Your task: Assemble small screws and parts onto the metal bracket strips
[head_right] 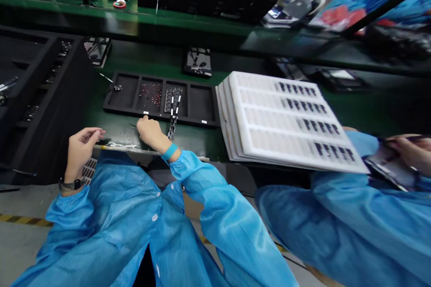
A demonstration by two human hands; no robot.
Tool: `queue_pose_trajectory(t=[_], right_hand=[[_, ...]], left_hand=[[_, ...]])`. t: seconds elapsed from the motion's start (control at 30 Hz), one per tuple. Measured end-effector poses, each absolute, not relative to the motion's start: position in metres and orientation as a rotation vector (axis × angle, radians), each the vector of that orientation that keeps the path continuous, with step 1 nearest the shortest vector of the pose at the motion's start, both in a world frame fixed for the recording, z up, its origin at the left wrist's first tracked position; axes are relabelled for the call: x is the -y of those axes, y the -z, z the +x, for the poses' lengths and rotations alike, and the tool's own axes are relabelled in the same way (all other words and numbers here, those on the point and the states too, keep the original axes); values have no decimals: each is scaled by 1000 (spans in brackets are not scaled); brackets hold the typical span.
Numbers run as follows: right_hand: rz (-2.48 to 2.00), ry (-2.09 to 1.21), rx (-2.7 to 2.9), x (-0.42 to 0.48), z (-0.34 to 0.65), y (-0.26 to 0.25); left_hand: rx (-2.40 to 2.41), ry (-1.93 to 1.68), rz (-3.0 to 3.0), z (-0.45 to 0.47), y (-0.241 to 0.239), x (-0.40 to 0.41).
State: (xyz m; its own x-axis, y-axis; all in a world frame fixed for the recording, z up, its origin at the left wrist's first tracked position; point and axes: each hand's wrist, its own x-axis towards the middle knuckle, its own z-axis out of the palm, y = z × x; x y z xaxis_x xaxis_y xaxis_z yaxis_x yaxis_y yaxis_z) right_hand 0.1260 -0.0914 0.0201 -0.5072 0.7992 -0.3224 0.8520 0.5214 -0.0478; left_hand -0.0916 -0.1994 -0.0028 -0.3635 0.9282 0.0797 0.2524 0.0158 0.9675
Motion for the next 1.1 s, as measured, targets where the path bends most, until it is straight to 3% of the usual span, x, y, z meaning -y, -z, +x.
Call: queue_pose_trajectory(t=[0.27, 0.57, 0.7, 0.8, 0.87, 0.97, 1.1], right_hand=[[1137, 208, -2631, 94, 117, -27], [1351, 301, -2591, 70, 123, -36], [1449, 397, -2659, 83, 137, -55], [1568, 484, -2744, 108, 171, -78], [1737, 564, -2810, 136, 209, -87], [2405, 878, -2998, 197, 280, -74], [3588, 508, -2212, 288, 370, 0]], left_hand=[[-1648, -1354, 1285, -89, 13, 190], [-1611, -1362, 1360, -77, -8, 168], [-1543, -1381, 1484, -60, -30, 116], [-1567, -1179, 1791, -21, -49, 48], [-1652, -757, 2075, 15, -59, 0], [-1590, -383, 2188, 68, -70, -53], [-1501, 2, 2291, 104, -74, -84]])
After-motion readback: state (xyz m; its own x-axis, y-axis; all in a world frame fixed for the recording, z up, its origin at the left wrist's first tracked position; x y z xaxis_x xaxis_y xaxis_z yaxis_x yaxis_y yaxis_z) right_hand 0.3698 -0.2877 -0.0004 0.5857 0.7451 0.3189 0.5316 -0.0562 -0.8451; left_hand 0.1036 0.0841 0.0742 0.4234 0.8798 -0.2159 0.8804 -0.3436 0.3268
